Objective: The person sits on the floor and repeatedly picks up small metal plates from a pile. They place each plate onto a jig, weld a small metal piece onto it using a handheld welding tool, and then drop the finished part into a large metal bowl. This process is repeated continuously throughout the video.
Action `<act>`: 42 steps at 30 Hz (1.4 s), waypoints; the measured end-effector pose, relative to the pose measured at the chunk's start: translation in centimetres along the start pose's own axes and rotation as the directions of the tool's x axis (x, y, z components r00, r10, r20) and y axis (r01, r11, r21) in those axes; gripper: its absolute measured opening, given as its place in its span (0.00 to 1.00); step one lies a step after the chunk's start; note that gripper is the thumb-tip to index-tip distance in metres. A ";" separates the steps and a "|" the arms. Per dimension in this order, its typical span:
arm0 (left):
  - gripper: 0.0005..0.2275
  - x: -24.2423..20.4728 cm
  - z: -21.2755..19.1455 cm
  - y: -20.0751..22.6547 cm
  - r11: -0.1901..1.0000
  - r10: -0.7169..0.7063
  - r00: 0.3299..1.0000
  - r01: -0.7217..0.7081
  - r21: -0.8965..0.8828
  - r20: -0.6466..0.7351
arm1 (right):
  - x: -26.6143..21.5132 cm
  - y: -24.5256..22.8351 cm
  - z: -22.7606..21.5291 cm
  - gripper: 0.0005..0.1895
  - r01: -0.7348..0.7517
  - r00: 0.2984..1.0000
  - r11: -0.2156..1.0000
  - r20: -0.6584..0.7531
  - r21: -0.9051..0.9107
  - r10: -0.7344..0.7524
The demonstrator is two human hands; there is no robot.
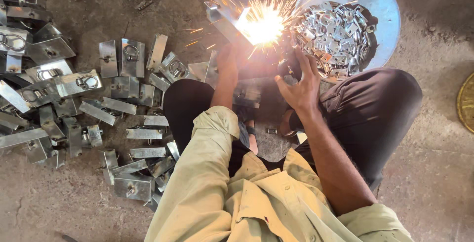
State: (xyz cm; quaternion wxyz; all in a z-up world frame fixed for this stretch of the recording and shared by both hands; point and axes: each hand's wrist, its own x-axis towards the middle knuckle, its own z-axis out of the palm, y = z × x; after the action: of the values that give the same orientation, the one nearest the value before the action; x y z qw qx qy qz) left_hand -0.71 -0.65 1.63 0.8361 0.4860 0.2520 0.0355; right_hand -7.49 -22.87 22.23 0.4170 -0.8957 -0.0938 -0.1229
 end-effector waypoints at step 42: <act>0.18 -2.4 8.9 22.6 0.851 0.341 0.874 -0.443 0.282 0.346 | 0.5 3.4 -0.8 0.44 -0.229 0.924 0.910 -0.216 0.347 0.315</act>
State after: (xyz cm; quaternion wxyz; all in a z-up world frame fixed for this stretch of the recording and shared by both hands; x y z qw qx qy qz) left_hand 5.42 3.45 24.93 0.7372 0.6689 0.0263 0.0914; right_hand -6.17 -25.62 20.37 0.5764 -0.7969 0.0718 -0.1661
